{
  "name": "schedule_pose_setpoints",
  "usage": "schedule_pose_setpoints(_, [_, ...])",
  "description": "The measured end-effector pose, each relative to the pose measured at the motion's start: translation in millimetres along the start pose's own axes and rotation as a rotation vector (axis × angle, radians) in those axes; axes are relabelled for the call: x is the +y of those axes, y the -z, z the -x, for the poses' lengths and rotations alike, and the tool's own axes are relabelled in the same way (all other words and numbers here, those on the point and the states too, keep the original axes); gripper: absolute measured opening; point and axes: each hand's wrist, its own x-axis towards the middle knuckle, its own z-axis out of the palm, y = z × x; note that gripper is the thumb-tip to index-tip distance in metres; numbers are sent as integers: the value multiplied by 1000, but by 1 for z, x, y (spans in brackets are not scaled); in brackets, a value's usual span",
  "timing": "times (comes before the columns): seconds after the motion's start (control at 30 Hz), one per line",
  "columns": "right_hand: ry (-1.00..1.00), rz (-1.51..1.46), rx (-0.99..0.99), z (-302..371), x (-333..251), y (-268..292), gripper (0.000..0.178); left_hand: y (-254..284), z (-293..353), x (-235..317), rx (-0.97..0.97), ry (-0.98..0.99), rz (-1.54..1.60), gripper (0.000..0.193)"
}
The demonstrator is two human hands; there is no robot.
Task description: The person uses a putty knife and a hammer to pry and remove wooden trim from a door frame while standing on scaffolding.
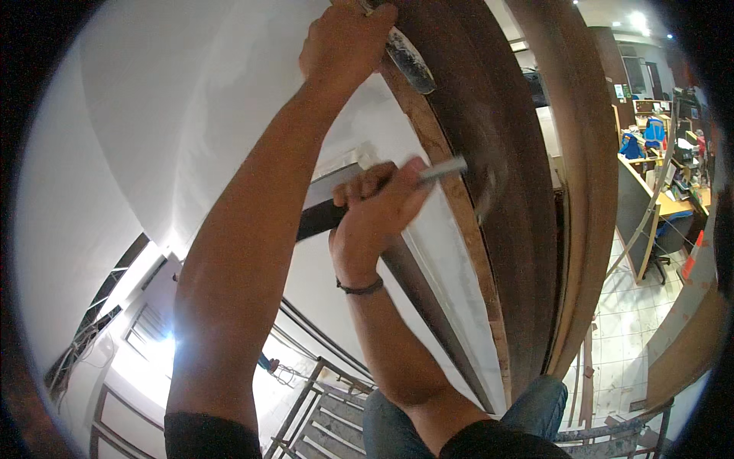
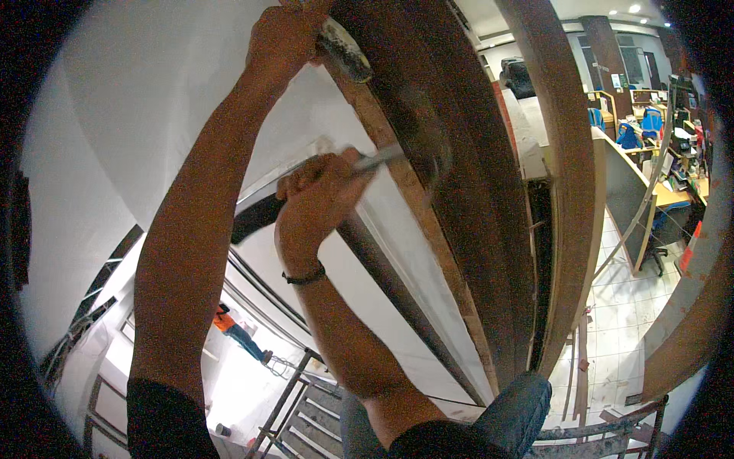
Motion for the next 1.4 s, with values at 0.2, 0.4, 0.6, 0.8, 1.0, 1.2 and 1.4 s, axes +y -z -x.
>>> schedule_pose_setpoints(0.2, [-65,-28,69,-4,4,11,25,3,9,6,-19,-34,24,52])
schedule_pose_setpoints(0.4, [-40,111,-83,9,-7,32,40,1,-3,-6,5,-58,-3,52])
schedule_pose_setpoints(0.6, [114,-43,-177,10,10,44,38,-4,-8,-12,25,-154,8,50])
schedule_pose_setpoints(0.8, [108,7,-10,-3,21,18,30,-1,-14,-13,-83,-199,8,51])
schedule_pose_setpoints(1.0, [62,-158,-158,-5,33,19,33,3,-7,-6,-65,-95,-39,52])
schedule_pose_setpoints(1.2, [-17,-159,-204,-5,25,17,39,8,5,3,-16,-99,30,50])
schedule_pose_setpoints(1.4, [42,-196,-165,-1,30,18,41,9,3,4,8,-75,30,51])
